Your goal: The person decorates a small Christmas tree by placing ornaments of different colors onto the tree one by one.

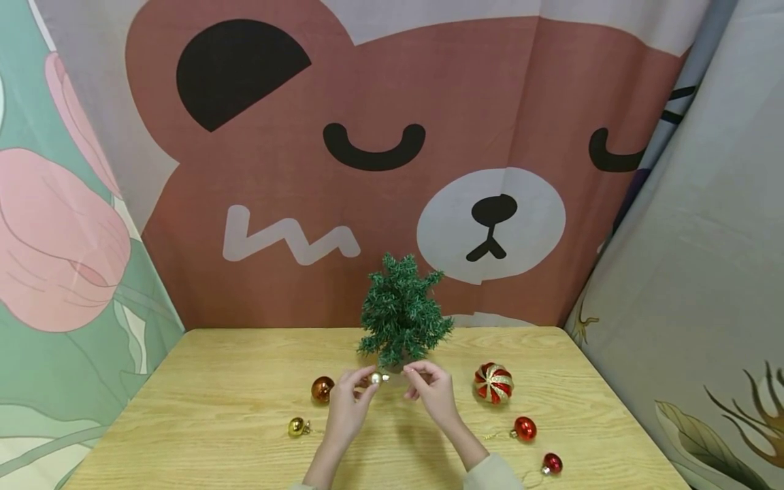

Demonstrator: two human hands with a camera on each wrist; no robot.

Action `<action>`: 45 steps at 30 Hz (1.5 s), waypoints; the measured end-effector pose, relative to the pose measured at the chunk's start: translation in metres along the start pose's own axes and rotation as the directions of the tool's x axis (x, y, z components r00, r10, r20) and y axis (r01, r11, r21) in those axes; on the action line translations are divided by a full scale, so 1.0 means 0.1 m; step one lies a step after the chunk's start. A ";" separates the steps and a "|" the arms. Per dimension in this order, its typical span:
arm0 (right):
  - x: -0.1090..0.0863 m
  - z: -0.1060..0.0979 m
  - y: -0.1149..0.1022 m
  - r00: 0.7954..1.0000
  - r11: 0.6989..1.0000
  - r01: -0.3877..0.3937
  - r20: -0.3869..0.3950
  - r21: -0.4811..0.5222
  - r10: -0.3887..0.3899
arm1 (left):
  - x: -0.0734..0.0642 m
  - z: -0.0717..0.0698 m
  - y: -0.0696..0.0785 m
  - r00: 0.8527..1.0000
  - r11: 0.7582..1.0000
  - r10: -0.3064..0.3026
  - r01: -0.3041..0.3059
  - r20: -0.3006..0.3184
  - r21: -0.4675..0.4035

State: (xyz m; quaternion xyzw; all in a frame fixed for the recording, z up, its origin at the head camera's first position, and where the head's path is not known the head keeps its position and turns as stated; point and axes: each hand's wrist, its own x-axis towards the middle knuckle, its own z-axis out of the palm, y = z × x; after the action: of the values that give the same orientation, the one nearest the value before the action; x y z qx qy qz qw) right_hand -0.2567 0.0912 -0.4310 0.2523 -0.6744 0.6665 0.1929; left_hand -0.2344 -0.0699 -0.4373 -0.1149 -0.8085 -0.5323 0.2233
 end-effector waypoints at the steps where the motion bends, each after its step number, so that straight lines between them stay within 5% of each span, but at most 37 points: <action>1: 0.01 0.00 0.00 1.000 1.000 0.000 0.002 0.004 0.000 | 0.00 0.00 0.00 1.000 1.000 -0.006 0.006 0.003 -0.002; 9: 0.06 -0.04 0.23 1.000 0.998 0.005 0.000 0.062 -0.005 | -0.04 0.00 0.00 0.998 0.999 -0.042 0.043 0.043 -0.013; 18: 0.12 -0.03 0.18 0.999 0.995 -0.022 0.026 0.096 0.019 | -0.06 0.07 -0.06 0.990 0.985 -0.062 0.081 0.131 -0.150; 22: 0.14 -0.01 0.13 0.999 0.993 -0.054 0.010 0.107 0.053 | -0.07 0.08 -0.11 0.960 0.923 -0.140 0.215 0.241 -0.318; 27: 0.15 -0.01 0.10 0.999 0.992 -0.053 0.008 0.114 0.052 | -0.08 0.08 -0.15 0.893 0.772 -0.219 0.404 0.392 -0.490; 32: 0.16 -0.01 0.10 0.999 0.992 -0.030 0.024 0.123 0.027 | -0.08 0.10 -0.19 0.837 0.640 -0.226 0.513 0.498 -0.571; 37: 0.16 0.00 0.09 0.999 0.992 -0.033 0.024 0.119 0.031 | -0.09 0.12 -0.21 0.813 0.590 -0.196 0.544 0.548 -0.596; 45: 0.15 -0.01 0.10 0.999 0.994 -0.037 0.028 0.099 0.034 | -0.09 0.14 -0.25 0.810 0.579 -0.221 0.557 0.543 -0.596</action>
State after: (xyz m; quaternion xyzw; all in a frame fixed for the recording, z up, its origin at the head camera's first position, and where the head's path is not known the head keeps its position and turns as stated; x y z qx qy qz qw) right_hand -0.2744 0.0910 -0.4304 0.2584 -0.6473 0.6992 0.1592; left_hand -0.2401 -0.0667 -0.4663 -0.1181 -0.5579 -0.8090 -0.1427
